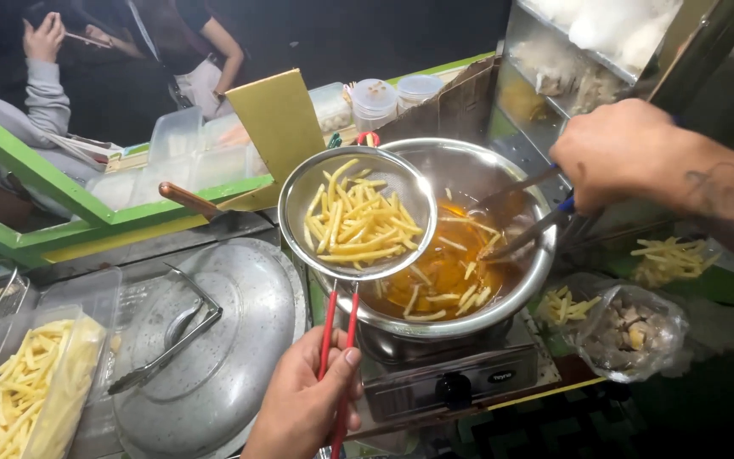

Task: Frying snacks in a large pot of oil and bagging them for customers

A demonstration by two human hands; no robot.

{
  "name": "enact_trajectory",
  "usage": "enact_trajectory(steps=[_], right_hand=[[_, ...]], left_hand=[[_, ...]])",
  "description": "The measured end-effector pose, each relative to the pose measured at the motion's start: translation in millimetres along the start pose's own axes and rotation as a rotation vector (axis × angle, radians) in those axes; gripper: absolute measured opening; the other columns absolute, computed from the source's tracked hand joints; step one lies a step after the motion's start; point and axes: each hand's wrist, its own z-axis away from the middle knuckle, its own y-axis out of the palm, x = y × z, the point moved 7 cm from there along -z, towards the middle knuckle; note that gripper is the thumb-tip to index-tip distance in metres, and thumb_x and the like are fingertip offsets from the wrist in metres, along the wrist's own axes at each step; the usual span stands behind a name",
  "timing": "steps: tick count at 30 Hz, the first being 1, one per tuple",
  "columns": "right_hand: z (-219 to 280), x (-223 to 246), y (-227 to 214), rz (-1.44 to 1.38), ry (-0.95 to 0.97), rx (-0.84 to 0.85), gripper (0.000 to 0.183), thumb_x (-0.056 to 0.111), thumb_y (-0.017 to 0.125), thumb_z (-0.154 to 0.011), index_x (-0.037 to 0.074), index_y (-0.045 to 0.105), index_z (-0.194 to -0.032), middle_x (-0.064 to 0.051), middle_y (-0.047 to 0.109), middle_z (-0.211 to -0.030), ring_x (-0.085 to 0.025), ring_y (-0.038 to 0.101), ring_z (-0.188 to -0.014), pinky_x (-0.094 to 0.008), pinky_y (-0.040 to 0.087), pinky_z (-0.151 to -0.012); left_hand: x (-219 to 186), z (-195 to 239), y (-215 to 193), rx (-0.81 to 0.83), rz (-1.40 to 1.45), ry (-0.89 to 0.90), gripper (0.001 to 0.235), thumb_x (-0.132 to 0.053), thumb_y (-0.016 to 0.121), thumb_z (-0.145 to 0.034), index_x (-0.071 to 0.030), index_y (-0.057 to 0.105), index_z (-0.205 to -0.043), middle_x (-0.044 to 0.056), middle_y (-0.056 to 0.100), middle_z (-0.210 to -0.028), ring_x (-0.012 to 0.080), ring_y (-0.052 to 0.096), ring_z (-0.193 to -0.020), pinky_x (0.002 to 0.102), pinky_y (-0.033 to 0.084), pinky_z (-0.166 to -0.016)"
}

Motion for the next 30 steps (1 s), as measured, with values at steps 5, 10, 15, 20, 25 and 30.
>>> enact_trajectory(steps=[5,10,15,20,25,30], right_hand=[[-12.8,2.9,3.2,-0.04,-0.048,0.039,0.027,0.042,0.072,-0.082,0.036,0.076,-0.107,0.009,0.076,-0.102,-0.014,0.074,-0.093,-0.03,0.062,-0.071],[-16.2,-4.6,9.5,-0.059,-0.05,0.069,0.032,0.051,0.074,-0.084,0.041,0.075,-0.115,0.009,0.076,-0.11,-0.013,0.074,-0.101,-0.03,0.062,-0.075],[6.2,-17.4,-4.6,-0.097,0.001,0.043,0.031,0.055,0.073,-0.087,0.043,0.075,-0.115,0.008,0.078,-0.112,-0.015,0.075,-0.104,-0.033,0.062,-0.082],[12.6,-18.5,-4.6,-0.062,-0.003,0.009,0.043,0.065,0.069,-0.084,0.041,0.069,-0.12,0.007,0.076,-0.116,-0.015,0.076,-0.105,-0.032,0.063,-0.081],[13.0,10.5,3.6,-0.187,-0.054,0.069,0.046,0.06,0.072,-0.089,0.03,0.069,-0.124,0.007,0.077,-0.107,-0.01,0.072,-0.095,-0.026,0.064,-0.079],[-23.1,23.2,27.8,-0.18,-0.104,-0.03,0.032,0.054,0.071,-0.084,0.046,0.074,-0.115,0.005,0.075,-0.114,-0.022,0.072,-0.107,-0.038,0.059,-0.083]], left_hand=[[4.4,3.8,-3.4,-0.031,0.024,-0.019,0.01,-0.009,0.063,-0.101,0.0,0.058,-0.102,0.019,0.061,-0.062,0.0243,0.055,-0.04,0.035,0.05,-0.035],[8.1,4.7,-8.4,-0.028,0.037,-0.028,0.012,-0.012,0.064,-0.1,-0.003,0.058,-0.103,0.018,0.061,-0.064,0.024,0.055,-0.041,0.035,0.052,-0.038],[4.7,7.3,-9.4,-0.032,-0.053,-0.051,0.014,-0.02,0.062,-0.102,-0.007,0.056,-0.102,0.016,0.065,-0.07,0.0279,0.062,-0.042,0.033,0.044,-0.036],[4.3,3.0,-8.4,-0.031,-0.068,0.022,0.015,-0.018,0.063,-0.101,-0.004,0.058,-0.099,0.016,0.063,-0.068,0.025,0.058,-0.041,0.033,0.051,-0.039],[4.7,2.9,-6.5,-0.013,-0.081,0.038,0.016,-0.019,0.063,-0.101,-0.004,0.058,-0.099,0.017,0.066,-0.068,0.0267,0.061,-0.04,0.031,0.046,-0.038],[7.3,2.4,-5.6,0.011,-0.032,0.038,0.019,-0.021,0.064,-0.1,-0.003,0.058,-0.1,0.018,0.064,-0.067,0.0279,0.061,-0.042,0.034,0.051,-0.039]])
